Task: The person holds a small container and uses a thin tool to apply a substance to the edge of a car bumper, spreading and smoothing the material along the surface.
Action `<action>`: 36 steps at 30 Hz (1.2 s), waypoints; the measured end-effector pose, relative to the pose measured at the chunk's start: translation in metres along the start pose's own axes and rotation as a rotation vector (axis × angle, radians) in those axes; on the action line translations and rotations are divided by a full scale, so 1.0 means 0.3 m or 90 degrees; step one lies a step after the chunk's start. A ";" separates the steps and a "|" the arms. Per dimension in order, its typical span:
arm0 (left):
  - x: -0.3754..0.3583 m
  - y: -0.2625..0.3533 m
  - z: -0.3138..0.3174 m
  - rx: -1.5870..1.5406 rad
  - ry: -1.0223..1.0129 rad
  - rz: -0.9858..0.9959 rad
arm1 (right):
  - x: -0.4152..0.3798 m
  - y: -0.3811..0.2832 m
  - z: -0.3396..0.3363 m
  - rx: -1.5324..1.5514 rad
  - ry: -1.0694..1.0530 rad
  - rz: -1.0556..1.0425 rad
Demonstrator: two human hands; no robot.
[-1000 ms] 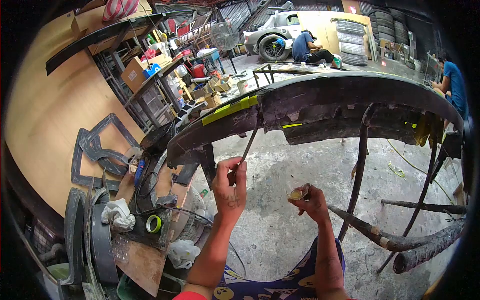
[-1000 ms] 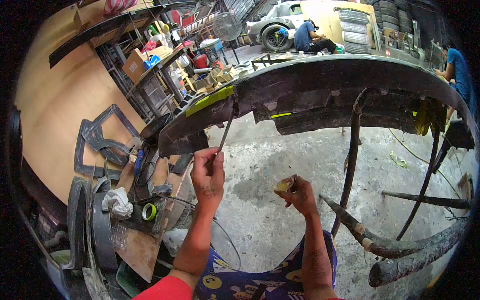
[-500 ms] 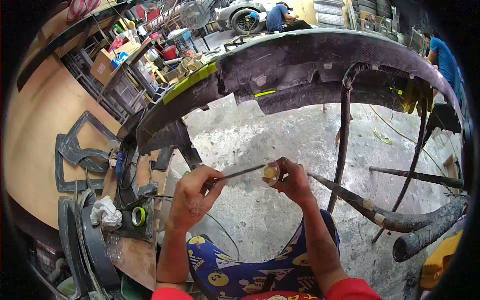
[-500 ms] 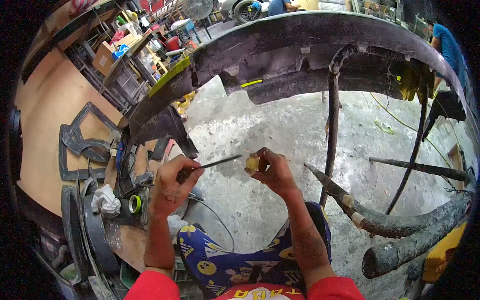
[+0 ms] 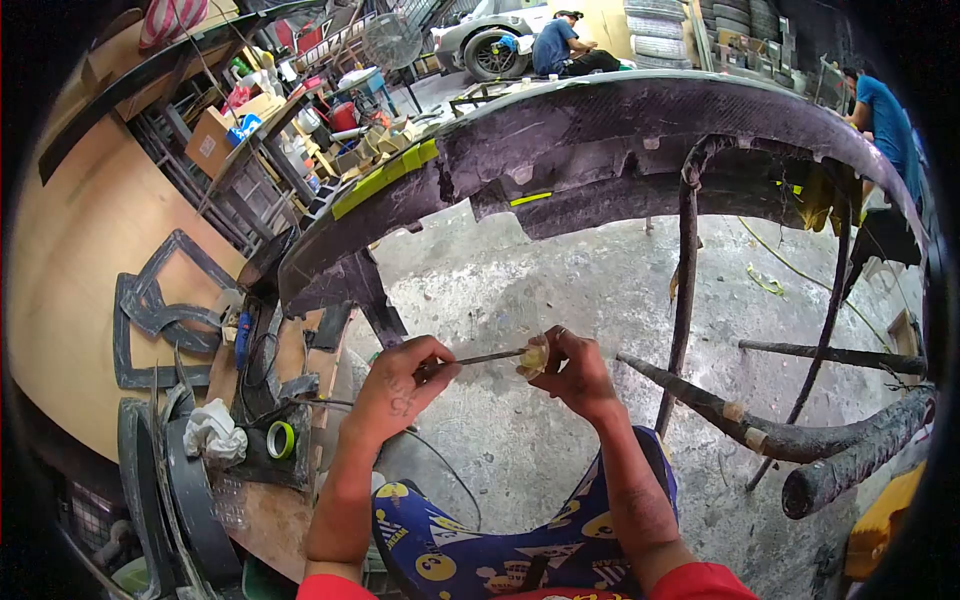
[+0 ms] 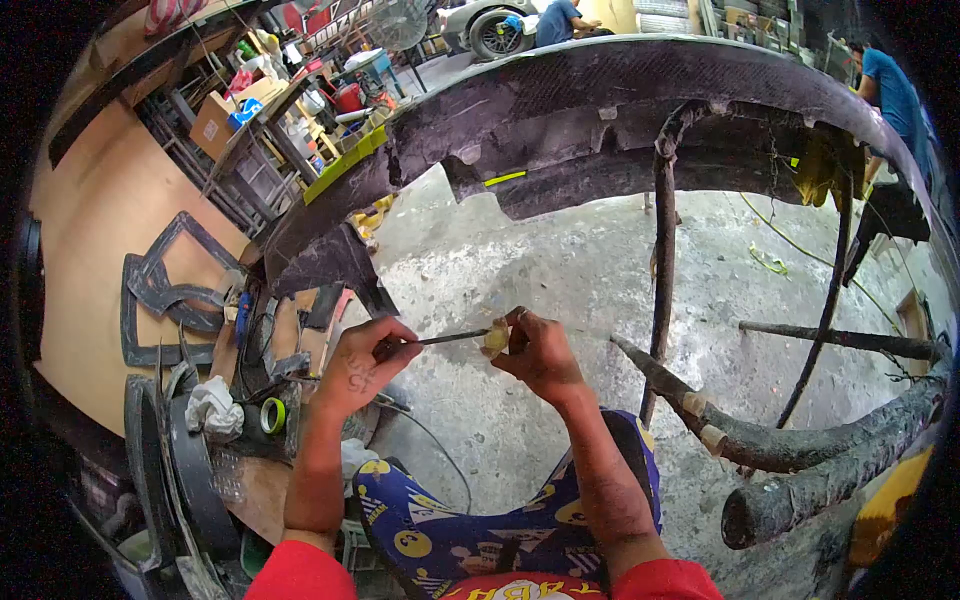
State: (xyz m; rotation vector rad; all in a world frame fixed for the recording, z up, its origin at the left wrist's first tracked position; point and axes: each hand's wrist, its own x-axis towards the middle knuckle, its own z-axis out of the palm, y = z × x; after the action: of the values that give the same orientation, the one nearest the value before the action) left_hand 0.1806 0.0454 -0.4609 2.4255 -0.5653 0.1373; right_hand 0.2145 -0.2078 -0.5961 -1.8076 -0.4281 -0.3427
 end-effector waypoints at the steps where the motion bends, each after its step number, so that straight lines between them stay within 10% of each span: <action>1: -0.004 -0.009 0.000 0.001 0.001 0.003 | 0.000 0.000 -0.003 0.030 -0.009 0.023; 36: 0.241 0.126 -0.470 0.024 0.171 0.028 | 0.013 -0.029 -0.001 0.281 -0.038 0.151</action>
State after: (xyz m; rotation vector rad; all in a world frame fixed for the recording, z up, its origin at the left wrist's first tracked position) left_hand 0.2353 0.0784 -0.3110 2.3792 -0.4976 0.4877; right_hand 0.2139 -0.2054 -0.5868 -1.4183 -0.2976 -0.0232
